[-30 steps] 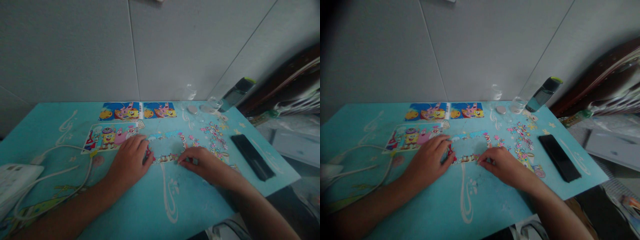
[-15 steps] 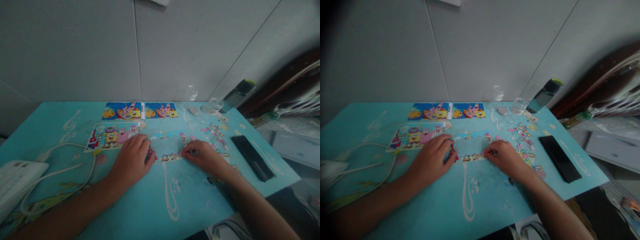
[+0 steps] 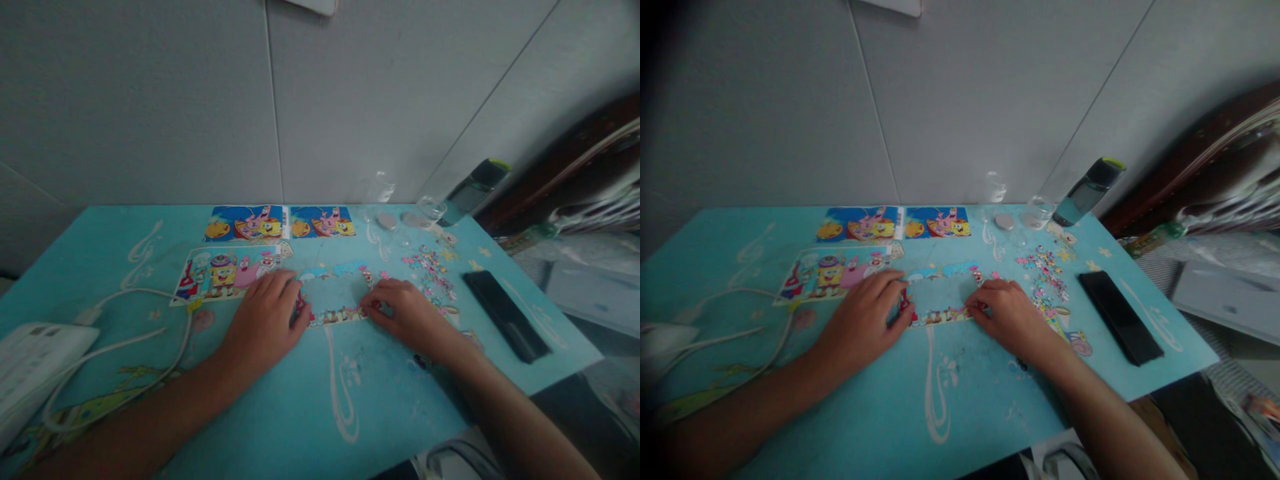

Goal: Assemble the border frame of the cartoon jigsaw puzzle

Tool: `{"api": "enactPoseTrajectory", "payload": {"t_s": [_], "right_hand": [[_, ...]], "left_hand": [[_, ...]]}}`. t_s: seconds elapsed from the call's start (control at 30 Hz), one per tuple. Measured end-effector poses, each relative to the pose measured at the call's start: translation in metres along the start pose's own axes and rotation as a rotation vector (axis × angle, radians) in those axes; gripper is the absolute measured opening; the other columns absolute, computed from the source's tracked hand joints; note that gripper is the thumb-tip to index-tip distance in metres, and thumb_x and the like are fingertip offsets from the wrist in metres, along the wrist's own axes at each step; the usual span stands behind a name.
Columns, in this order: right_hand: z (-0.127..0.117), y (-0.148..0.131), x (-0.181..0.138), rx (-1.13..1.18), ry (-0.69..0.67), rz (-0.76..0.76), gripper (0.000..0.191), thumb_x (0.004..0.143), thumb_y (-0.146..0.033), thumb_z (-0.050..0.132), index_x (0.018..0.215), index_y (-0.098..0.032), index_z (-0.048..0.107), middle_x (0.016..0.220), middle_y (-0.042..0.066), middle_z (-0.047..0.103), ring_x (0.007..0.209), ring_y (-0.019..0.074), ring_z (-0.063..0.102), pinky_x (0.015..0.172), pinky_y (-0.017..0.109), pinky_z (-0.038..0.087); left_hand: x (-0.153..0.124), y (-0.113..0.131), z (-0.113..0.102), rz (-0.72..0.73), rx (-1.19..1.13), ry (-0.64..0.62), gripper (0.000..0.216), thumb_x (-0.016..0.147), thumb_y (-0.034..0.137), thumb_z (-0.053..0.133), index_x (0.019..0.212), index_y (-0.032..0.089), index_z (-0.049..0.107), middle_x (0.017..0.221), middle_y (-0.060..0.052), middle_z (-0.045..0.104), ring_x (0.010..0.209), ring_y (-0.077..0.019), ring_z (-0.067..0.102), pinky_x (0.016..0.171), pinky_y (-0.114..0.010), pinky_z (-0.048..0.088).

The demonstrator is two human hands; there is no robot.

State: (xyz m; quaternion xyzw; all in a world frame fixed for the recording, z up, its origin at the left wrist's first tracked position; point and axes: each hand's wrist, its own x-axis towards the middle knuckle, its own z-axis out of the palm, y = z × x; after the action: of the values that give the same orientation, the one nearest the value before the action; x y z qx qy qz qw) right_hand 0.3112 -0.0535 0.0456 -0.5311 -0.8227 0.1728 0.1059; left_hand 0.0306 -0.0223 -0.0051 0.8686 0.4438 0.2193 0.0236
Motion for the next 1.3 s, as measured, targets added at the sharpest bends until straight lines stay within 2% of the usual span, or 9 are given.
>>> {"api": "enactPoseTrajectory", "payload": {"t_s": [0.17, 0.67, 0.83, 0.93, 1.07, 1.3], "right_hand": [[0.000, 0.001, -0.003, 0.005, -0.019, -0.026, 0.016, 0.099, -0.029, 0.061, 0.110, -0.026, 0.073, 0.103, 0.004, 0.073, 0.102, 0.0221, 0.066, 0.097, 0.038, 0.047], [0.004, -0.002, 0.000, 0.016, -0.003, 0.023, 0.009, 0.097, -0.028, 0.065, 0.094, -0.024, 0.072, 0.091, 0.002, 0.071, 0.088, 0.0194, 0.066, 0.087, 0.035, 0.049], [-0.005, 0.011, -0.003, 0.042, 0.058, -0.024, 0.013, 0.097, -0.032, 0.066, 0.106, -0.026, 0.073, 0.102, 0.004, 0.071, 0.099, 0.0214, 0.066, 0.094, 0.037, 0.050], [-0.008, 0.021, -0.005, 0.021, 0.047, -0.052, 0.017, 0.097, -0.031, 0.066, 0.111, -0.027, 0.074, 0.111, 0.006, 0.069, 0.104, 0.0219, 0.065, 0.096, 0.038, 0.051], [-0.006, 0.024, -0.003, -0.007, -0.009, -0.074, 0.019, 0.097, -0.029, 0.066, 0.114, -0.029, 0.075, 0.112, 0.006, 0.068, 0.103, 0.0216, 0.066, 0.095, 0.038, 0.052], [-0.008, 0.021, -0.003, -0.014, -0.016, -0.063, 0.018, 0.098, -0.027, 0.064, 0.112, -0.027, 0.075, 0.111, 0.007, 0.067, 0.100, 0.0208, 0.067, 0.094, 0.038, 0.053]], "left_hand": [[0.000, 0.000, 0.000, 0.002, -0.007, 0.004, 0.022, 0.095, 0.030, 0.055, 0.109, 0.014, 0.061, 0.126, -0.016, 0.060, 0.124, -0.0323, 0.055, 0.108, -0.051, 0.046], [0.001, 0.001, -0.001, -0.010, 0.000, -0.016, 0.022, 0.095, 0.031, 0.054, 0.111, 0.016, 0.059, 0.127, -0.015, 0.059, 0.124, -0.0323, 0.055, 0.108, -0.052, 0.047], [0.000, 0.000, 0.000, -0.010, -0.014, -0.003, 0.021, 0.095, 0.030, 0.054, 0.110, 0.017, 0.060, 0.126, -0.015, 0.060, 0.125, -0.0321, 0.055, 0.108, -0.053, 0.046], [0.000, -0.001, 0.002, -0.004, -0.027, 0.011, 0.021, 0.093, 0.030, 0.057, 0.110, 0.017, 0.060, 0.125, -0.015, 0.060, 0.123, -0.0324, 0.056, 0.107, -0.054, 0.047], [0.000, -0.001, 0.001, -0.003, -0.023, 0.008, 0.021, 0.094, 0.029, 0.056, 0.111, 0.018, 0.059, 0.125, -0.015, 0.060, 0.123, -0.0324, 0.056, 0.106, -0.055, 0.048], [0.000, 0.000, -0.001, 0.004, -0.017, 0.010, 0.019, 0.094, 0.029, 0.055, 0.109, 0.018, 0.059, 0.125, -0.015, 0.060, 0.122, -0.0318, 0.057, 0.106, -0.054, 0.048]]}}
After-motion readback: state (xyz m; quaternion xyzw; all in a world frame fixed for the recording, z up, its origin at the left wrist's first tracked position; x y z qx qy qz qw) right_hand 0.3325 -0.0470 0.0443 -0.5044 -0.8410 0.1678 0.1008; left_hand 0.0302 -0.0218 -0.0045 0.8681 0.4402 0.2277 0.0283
